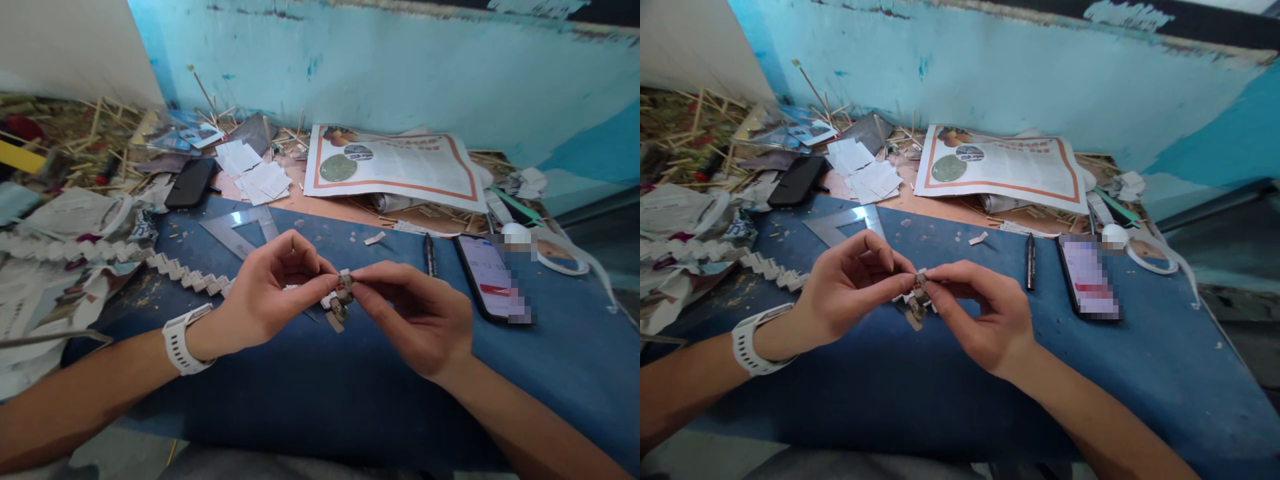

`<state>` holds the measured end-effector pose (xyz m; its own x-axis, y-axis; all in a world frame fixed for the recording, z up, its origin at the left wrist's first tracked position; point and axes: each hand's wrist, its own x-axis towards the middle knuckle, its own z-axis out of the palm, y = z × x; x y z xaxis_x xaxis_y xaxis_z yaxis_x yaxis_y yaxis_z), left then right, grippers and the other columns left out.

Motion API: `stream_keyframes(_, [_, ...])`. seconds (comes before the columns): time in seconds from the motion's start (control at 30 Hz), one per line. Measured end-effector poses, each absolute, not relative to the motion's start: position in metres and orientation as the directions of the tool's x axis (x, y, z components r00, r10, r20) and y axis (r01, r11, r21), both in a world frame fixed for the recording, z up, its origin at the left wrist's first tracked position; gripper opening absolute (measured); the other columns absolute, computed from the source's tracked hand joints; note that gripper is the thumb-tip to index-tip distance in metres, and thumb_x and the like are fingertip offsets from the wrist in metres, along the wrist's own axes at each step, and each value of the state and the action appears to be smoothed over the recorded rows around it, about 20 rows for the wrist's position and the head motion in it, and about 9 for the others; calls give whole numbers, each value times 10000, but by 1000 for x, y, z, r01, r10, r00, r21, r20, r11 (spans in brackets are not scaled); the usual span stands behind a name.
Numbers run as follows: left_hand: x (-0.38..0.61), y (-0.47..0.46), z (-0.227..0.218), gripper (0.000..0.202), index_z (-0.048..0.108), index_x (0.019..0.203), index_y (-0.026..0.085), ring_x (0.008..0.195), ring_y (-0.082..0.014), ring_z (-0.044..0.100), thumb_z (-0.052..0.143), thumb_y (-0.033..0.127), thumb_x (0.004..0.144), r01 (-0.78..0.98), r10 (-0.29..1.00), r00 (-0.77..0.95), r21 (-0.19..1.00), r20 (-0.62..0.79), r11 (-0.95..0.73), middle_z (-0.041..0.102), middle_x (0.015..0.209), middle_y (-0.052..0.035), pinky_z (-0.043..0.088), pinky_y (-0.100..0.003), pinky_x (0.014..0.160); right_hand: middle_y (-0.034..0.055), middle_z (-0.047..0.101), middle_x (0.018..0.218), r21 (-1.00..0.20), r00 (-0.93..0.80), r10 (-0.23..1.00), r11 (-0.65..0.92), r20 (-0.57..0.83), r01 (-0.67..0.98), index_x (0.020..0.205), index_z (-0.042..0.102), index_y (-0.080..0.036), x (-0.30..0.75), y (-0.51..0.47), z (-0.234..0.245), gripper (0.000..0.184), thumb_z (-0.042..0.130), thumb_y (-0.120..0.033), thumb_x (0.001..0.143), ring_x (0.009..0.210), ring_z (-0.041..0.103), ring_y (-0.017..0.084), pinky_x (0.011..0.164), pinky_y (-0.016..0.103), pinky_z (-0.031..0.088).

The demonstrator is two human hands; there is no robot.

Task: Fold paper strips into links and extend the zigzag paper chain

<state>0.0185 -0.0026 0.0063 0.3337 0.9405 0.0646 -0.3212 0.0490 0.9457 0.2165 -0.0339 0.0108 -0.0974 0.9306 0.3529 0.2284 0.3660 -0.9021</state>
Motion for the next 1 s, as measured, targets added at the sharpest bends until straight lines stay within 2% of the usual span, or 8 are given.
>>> stream_keyframes(0.3, [19, -3, 4, 310, 546, 781, 197, 683, -93, 694, 832, 107, 858, -300, 927, 356, 954, 116, -4, 774, 819, -13, 609, -192, 648, 8, 852, 857, -922, -82, 945, 327, 317, 207, 916, 808, -265, 215, -34, 9, 99, 849, -195, 861, 713, 837, 209, 699, 298, 739])
stream_keyframes(0.57, [18, -5, 3, 354, 545, 785, 213, 738, -149, 736, 877, 288, 885, -238, 925, 353, 970, 142, -58, 794, 866, -53, 653, -266, 688, 2, 842, 831, -926, -68, 949, 315, 308, 206, 892, 803, -280, 213, -36, 9, 112, 860, -200, 839, 689, 826, 208, 677, 313, 746])
stream_keyframes(0.83, [18, -6, 4, 275, 602, 828, 204, 764, -146, 770, 870, 230, 883, -231, 928, 338, 970, 156, -79, 811, 893, -42, 674, -253, 729, 2, 842, 830, -902, 27, 927, 356, 373, 244, 928, 769, -272, 212, -38, 6, 161, 878, -198, 834, 694, 834, 205, 694, 296, 738])
stream_keyframes(1.0, [17, -7, 4, 305, 597, 780, 203, 760, -152, 792, 890, 215, 864, -229, 941, 299, 969, 159, -91, 824, 856, -39, 680, -246, 729, 5, 853, 852, -890, 9, 920, 377, 393, 256, 990, 780, -280, 215, -37, -5, 143, 867, -347, 898, 702, 839, 203, 691, 300, 739])
